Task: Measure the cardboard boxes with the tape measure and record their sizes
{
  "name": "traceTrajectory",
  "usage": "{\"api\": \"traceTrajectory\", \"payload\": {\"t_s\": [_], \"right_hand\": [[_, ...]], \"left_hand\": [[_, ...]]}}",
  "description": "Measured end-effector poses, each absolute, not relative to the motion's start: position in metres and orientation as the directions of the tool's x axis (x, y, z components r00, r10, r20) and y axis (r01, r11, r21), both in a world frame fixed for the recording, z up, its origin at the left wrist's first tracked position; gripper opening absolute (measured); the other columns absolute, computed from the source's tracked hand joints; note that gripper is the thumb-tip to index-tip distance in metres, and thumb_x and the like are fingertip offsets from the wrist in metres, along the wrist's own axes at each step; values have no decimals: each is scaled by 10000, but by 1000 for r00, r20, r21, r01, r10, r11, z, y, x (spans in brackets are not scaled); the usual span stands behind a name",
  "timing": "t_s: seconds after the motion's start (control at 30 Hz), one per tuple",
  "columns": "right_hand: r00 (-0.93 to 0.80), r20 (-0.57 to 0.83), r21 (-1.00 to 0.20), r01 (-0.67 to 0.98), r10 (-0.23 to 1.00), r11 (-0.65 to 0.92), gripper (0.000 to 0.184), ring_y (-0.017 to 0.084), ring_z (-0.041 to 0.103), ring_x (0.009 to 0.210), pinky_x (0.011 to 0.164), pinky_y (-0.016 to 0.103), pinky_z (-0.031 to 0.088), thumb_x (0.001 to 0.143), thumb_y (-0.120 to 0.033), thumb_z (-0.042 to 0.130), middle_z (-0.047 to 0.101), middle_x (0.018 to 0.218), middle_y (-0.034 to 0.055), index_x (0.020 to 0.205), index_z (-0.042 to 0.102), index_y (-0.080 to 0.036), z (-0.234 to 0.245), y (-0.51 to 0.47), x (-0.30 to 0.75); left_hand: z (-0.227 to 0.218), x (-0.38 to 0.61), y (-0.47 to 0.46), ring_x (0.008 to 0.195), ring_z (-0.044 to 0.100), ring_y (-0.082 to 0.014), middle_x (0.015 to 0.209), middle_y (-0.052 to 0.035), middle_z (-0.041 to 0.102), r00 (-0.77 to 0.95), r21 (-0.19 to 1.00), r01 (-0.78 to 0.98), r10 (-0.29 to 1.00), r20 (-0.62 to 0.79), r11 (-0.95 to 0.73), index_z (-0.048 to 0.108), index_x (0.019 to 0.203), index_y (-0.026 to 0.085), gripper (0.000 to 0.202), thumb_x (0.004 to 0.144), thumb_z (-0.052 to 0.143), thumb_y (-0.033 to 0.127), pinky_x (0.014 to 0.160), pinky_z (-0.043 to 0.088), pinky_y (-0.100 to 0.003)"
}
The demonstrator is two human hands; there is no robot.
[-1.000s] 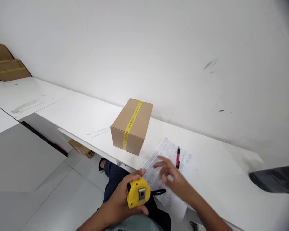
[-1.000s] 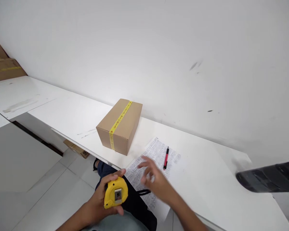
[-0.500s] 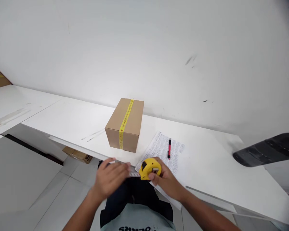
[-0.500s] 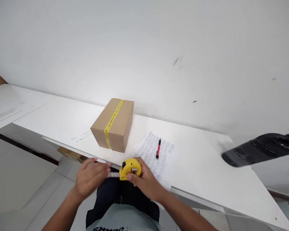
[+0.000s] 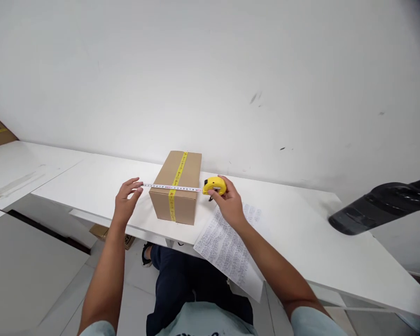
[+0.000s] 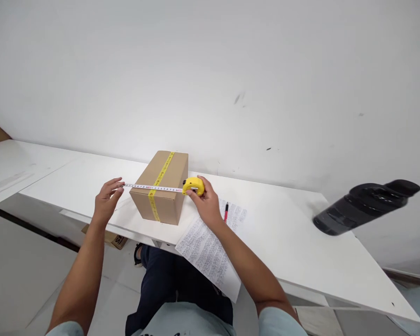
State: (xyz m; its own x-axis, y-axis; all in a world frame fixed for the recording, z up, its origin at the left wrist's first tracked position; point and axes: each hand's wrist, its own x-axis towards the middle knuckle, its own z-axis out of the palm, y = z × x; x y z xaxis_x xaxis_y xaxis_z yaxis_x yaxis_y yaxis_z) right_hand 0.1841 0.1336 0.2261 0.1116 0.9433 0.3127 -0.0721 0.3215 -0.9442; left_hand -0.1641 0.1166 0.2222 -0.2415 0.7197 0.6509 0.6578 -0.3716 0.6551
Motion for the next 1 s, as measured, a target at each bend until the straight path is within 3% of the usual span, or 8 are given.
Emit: {"api": "traceTrajectory", "payload": {"t_s": [0.17, 0.3, 0.47, 0.63, 0.73, 0.8, 0.9, 1.0], "right_hand": [[70, 357, -932, -30, 931, 360, 596, 233, 680, 969, 877, 371, 582, 738, -445, 809, 717, 1129, 74, 1259, 642, -208, 229, 132, 169], [47, 376, -926, -15, 925, 377, 524, 217, 675, 938, 846, 344, 576, 775, -434, 796, 718, 1101, 67, 1226, 656, -206, 227, 131, 172], [57, 355, -934, -33, 933, 357, 552, 215, 671, 929, 828, 344, 580, 757, -431, 804, 723, 1079, 67, 1234, 644, -204, 227, 134, 172], [103, 335, -932, -107, 936, 346, 575, 216, 679, 970, 854, 361, 582, 710, -410, 842, 729, 1143, 73, 1219, 650, -225, 232, 125, 188], [156, 265, -939, -183, 951, 292, 589, 200, 678, 908, 778, 344, 593, 708, -398, 857, 720, 1168, 71, 1237, 656, -236, 225, 101, 206], [110, 201, -949, -226, 973, 221, 578, 185, 669, 824, 701, 321, 588, 706, -391, 872, 728, 1102, 59, 1228, 673, -242, 214, 80, 216], [-33, 114, -961, -258, 993, 101, 556, 170, 641, 719, 617, 295, 560, 678, -390, 908, 733, 947, 35, 1174, 703, -245, 199, 50, 224], [-136, 61, -967, -252, 989, 25, 527, 158, 617, 685, 593, 276, 532, 652, -386, 935, 725, 885, 20, 1115, 723, -250, 193, 31, 229]], "left_hand": [[222, -140, 110, 1324, 589, -270, 1410, -62, 647, -32, 534, 703, 729, 684, -470, 721, 1198, 297, 424, 890, 685, 585, 1161, 459, -505], [213, -128, 108, 1367, 559, -268, 1433, -67, 635, -49, 526, 721, 723, 689, -452, 661, 1298, 301, 449, 911, 687, 528, 1171, 446, -513], [206, -119, 110, 1332, 591, -261, 1421, -76, 635, -133, 580, 688, 710, 692, -436, 664, 1261, 283, 404, 912, 700, 482, 1022, 565, -448], [212, -108, 89, 1115, 702, -229, 1168, -57, 730, -180, 421, 801, 500, 847, -425, 701, 1086, 227, 174, 976, 641, 348, 970, 599, -450], [215, -92, 52, 1052, 710, -247, 1088, -55, 725, -170, 342, 850, 407, 897, -400, 693, 1092, 248, 135, 967, 643, 246, 920, 613, -495], [214, -71, 25, 1002, 712, -255, 1061, -62, 719, -121, 275, 870, 362, 924, -410, 685, 1109, 282, 202, 932, 670, 186, 844, 632, -495], [209, -29, -2, 894, 723, -219, 962, -32, 731, 86, 131, 822, 348, 934, -555, 702, 1024, 321, 189, 873, 751, 217, 748, 650, -416], [200, 9, -3, 917, 719, -202, 979, -50, 745, 217, 117, 679, 349, 912, -725, 700, 985, 275, 117, 885, 758, 293, 742, 645, -367]]}}
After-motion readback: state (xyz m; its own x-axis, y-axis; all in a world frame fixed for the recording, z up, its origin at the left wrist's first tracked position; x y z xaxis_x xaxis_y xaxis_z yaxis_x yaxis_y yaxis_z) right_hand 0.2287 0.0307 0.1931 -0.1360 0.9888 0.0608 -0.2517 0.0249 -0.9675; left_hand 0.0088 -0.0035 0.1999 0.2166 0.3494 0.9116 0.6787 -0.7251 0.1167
